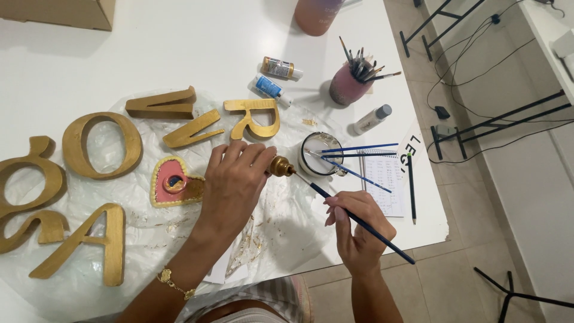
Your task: The person paints a white wooden letter 'L' with gold paint using a brush. They hold the letter with their left hand and apply the paint with their right hand, covering the front and sides of the letter. Other gold-painted letters and a heart-shaped object are visible on the table.
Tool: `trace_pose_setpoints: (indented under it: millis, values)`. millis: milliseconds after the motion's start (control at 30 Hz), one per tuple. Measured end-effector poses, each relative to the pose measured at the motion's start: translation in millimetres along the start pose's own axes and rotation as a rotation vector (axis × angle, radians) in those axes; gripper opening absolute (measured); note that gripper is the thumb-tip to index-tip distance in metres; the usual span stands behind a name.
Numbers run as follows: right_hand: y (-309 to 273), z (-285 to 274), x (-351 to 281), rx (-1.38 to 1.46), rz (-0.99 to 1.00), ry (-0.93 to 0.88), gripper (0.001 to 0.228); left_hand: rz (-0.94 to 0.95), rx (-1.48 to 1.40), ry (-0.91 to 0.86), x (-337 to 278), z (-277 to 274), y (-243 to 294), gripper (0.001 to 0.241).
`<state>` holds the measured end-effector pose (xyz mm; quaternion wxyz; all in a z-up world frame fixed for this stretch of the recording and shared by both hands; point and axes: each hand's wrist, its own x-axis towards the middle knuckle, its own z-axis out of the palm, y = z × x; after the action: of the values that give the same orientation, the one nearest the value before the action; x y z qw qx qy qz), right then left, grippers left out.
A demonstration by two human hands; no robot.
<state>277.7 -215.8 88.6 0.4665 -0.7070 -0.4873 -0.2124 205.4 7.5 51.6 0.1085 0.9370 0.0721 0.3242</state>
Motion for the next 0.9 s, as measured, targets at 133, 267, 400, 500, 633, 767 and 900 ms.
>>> trace_pose_setpoints:
  millis: [133, 267, 400, 500, 633, 767, 900]
  values:
    - [-3.0, -1.4, 1.9, 0.031, 0.019, -0.012, 0.012, -0.025, -0.052, -0.042, -1.9, 1.6, -1.6, 0.05]
    - [-0.5, -2.4, -0.8, 0.1, 0.092, -0.006, 0.013, -0.08, -0.169, -0.086, -3.1, 2.1, -2.9, 0.058]
    - [4.7, -1.1, -6.3, 0.223, 0.183, 0.015, 0.013, -0.142, -0.311, -0.148, -3.4, 4.5, -5.1, 0.058]
    - [9.3, -1.7, -9.1, 0.334, 0.261, 0.02, 0.014, -0.158, -0.379, -0.146, -4.2, 5.2, -6.0, 0.055]
    - [23.1, -1.8, -23.0, 0.455, 0.284, 0.105, 0.013, -0.195, -0.41, -0.175, -4.3, 12.2, -8.2, 0.052]
    - [36.0, -3.9, -40.2, 0.559, 0.338, 0.207, 0.014, -0.235, -0.369, -0.237, -1.8, 24.0, -10.6, 0.052]
    - [32.4, -4.7, -49.5, 0.601, 0.416, 0.278, 0.015, -0.234, -0.319, -0.282, -3.3, 36.6, -15.0, 0.048]
